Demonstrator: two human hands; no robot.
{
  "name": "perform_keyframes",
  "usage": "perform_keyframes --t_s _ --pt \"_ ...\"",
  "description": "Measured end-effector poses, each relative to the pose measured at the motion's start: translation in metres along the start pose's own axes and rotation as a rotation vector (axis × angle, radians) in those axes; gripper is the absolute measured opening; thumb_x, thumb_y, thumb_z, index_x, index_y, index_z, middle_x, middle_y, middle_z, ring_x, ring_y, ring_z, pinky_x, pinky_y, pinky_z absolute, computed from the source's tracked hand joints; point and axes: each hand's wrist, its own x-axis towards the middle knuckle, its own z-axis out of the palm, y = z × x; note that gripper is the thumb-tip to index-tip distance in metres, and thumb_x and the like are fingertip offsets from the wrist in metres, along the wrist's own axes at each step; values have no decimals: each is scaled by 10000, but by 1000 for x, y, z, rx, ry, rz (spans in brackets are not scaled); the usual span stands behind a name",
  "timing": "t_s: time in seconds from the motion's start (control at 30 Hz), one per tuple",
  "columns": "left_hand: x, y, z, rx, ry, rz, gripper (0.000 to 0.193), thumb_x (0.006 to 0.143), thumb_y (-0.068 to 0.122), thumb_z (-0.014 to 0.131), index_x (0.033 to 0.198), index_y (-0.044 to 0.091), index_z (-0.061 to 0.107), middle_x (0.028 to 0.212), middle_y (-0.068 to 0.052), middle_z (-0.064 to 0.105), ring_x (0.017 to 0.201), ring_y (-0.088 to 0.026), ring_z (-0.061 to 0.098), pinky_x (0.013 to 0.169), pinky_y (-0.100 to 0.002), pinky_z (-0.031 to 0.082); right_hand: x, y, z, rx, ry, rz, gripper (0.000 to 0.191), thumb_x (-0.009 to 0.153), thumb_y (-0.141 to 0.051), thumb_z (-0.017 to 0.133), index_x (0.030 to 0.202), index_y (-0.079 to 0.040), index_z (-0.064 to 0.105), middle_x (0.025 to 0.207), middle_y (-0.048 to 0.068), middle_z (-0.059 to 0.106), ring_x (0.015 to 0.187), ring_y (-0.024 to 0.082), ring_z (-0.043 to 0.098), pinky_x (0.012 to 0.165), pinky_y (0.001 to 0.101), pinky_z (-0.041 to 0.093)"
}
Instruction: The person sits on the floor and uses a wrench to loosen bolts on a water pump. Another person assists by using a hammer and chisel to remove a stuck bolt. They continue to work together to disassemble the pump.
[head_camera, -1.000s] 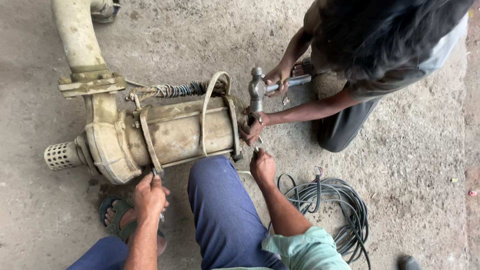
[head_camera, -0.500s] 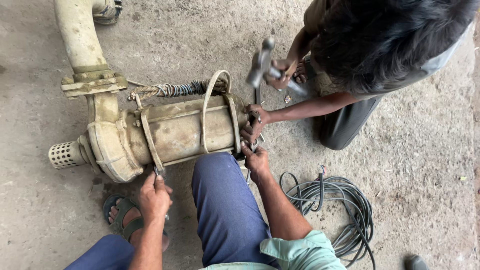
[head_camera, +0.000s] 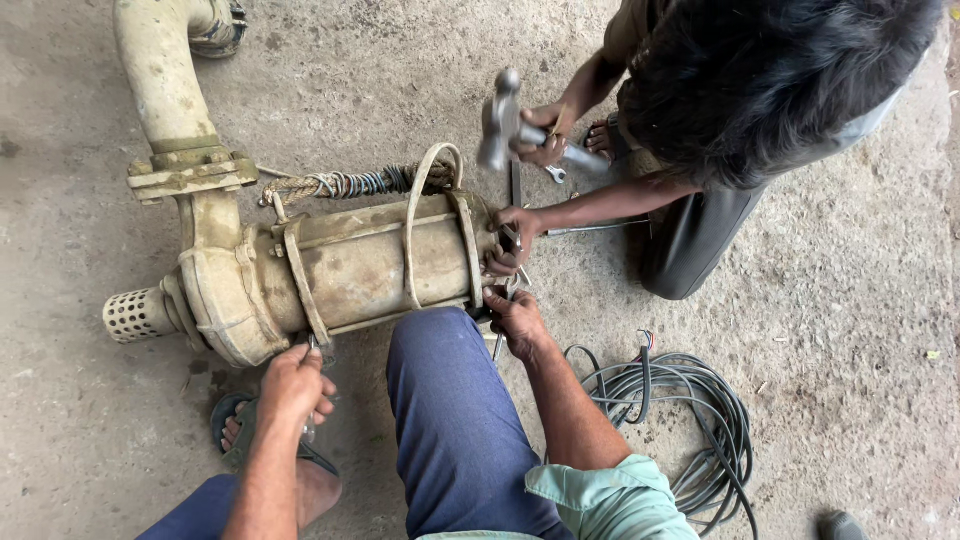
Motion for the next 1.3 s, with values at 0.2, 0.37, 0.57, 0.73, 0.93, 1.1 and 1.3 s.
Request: perform_keyframes --t_s 0.2,0.37,0.57,0.73,0.93,1.1,1.3 --pt "-17 8 10 19 74 25 415 1065 284 476 1451 166 576 694 -113 669 467 -197 575 411 -364 473 1 4 4 -311 160 -55 343 959 -332 761 847 -34 633 605 16 527 459 90 396 406 284 294" --pt "-22 6 11 41 80 63 393 1064 282 465 1390 133 625 683 -108 661 464 -200 587 409 -369 468 3 2 2 -149 56 -11 255 944 -273 733 865 -47 646 612 40 597 431 95 381 388 276 274" --pt "6 14 -10 41 -69 -67 391 1056 266 490 1397 103 588 772 -141 700 540 -210 616 458 -379 498 13 9 -9 -70 -8 -66 269 948 -209 756 885 -9 588 657 26 538 462 98 390 403 276 282" --pt "7 19 -29 118 -175 25 424 1033 247 584 1301 -65 687 842 -147 697 576 -199 671 473 -358 551 19 13 -10 -141 7 -84 287 938 -197 763 855 -37 540 652 5 528 475 104 402 420 294 301" --pt "-24 30 -62 182 -34 184 477 935 169 687 1404 113 617 874 -168 760 686 -284 664 563 -415 554 18 12 -8 -34 -92 -97 214 951 -206 726 861 -50 611 624 -14 495 458 93 361 412 280 263" --pt "-37 45 -68 422 168 652 359 886 215 741 1216 74 724 1090 -219 740 1023 -368 713 878 -452 555 20 18 -12 -44 -115 -125 136 952 -173 699 931 -43 668 641 -23 533 473 84 388 427 267 285" --pt "-35 63 -77 713 70 796 365 880 241 751 1194 58 717 1144 -218 723 1113 -393 675 964 -474 531 31 21 -16 -73 -100 -147 177 976 -152 710 921 -11 618 639 -15 514 473 98 385 420 288 295"
